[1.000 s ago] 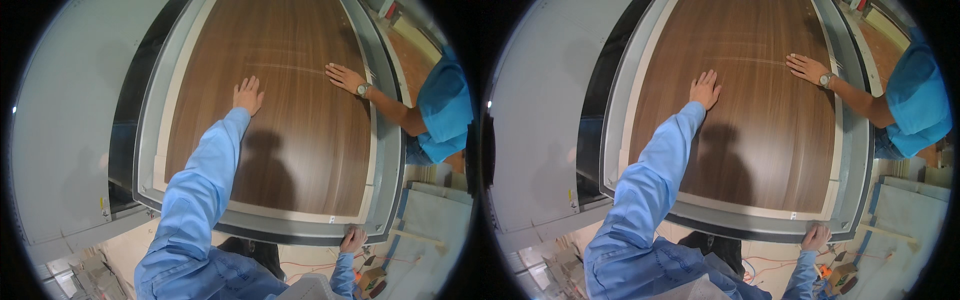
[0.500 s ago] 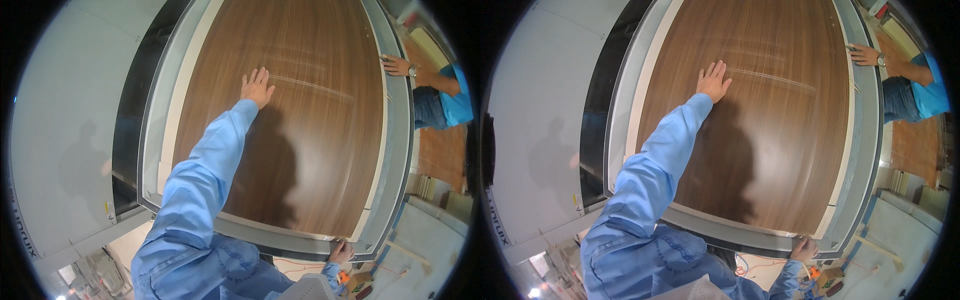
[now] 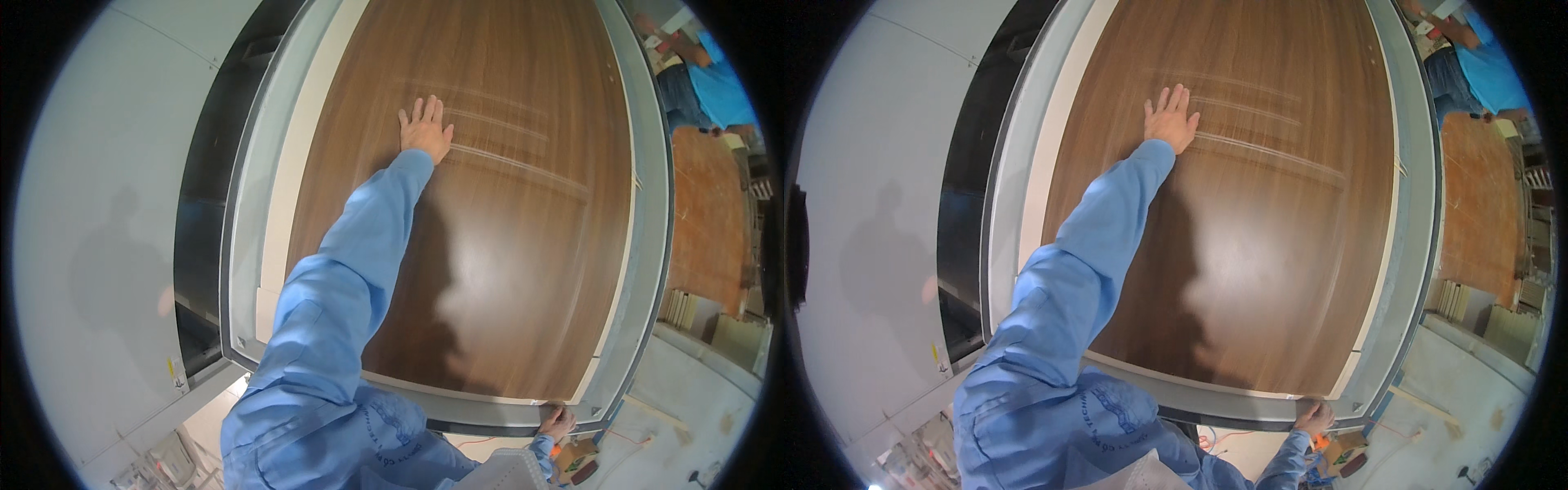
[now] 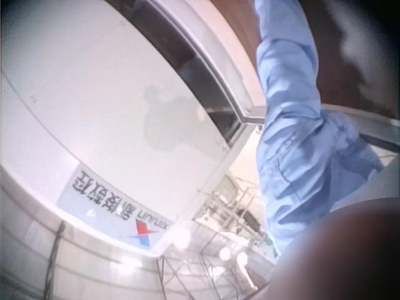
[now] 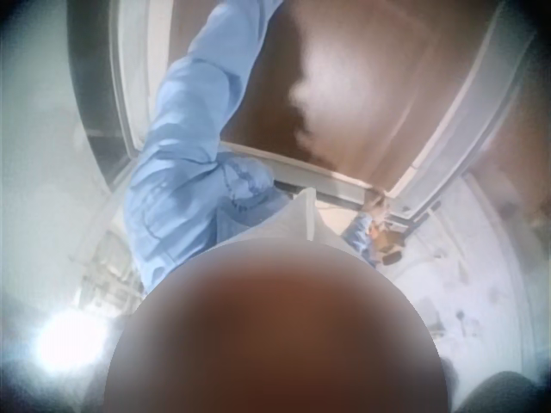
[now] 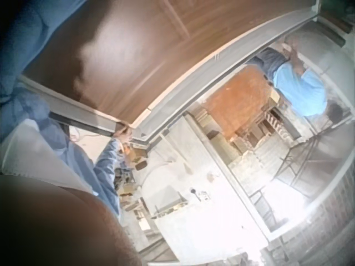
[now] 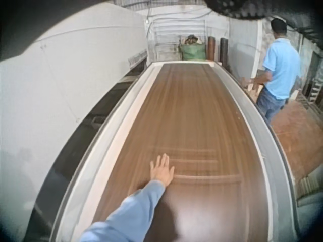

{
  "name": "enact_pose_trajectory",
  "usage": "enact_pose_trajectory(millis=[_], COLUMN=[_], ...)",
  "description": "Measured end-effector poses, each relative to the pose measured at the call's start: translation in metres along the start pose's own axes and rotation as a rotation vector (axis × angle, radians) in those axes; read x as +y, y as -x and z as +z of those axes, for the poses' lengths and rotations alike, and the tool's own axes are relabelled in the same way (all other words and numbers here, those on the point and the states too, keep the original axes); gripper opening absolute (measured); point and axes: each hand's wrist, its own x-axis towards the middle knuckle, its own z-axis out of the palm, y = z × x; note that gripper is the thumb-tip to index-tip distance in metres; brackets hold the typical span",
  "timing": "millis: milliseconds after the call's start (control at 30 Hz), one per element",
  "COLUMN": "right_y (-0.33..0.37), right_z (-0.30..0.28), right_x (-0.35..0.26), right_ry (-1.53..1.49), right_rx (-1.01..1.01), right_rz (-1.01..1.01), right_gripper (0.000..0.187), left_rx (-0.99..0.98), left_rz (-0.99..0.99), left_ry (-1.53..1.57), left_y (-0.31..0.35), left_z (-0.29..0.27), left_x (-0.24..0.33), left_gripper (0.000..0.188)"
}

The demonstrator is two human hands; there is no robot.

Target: The person lifts a large wooden panel from a machine bed with assistance, carries it across the workshop floor, and stacks it against a wall with other similar panels. The person repeatedly lifts and places panels, coordinating with a coworker to move and stack them.

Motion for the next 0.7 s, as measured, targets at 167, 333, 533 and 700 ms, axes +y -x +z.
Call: enact_pose_trajectory(millis=[167, 333, 533, 700], right_y=[0.0, 0.0, 0.001, 0.001], right_z=[0.004, 0.006, 0.006, 0.006], right_x=[0.007, 0.012, 0.015, 0.015], right_ry=[0.062, 0.071, 0.073, 0.043], right_rx=[-0.076, -0.068, -0.083, -0.059], right_rz=[0.009, -0.018, -0.008, -0.047], right_gripper=[0.042, 0.045, 0.045, 0.043], left_rx=[0.015, 0.03, 0.112, 0.103], left_rz=[-0.098, -0.113, -0.101, -0.083], left_ry=[-0.022, -0.039, -0.012, -0.022], left_y=[-0.032, -0.042, -0.042, -0.046], left_z=[0.0, -0.002, -0.002, -0.004], left_x=[-0.031, -0.054, -0.078, -0.084], left_gripper=[0.053, 0.052, 0.049, 0.047])
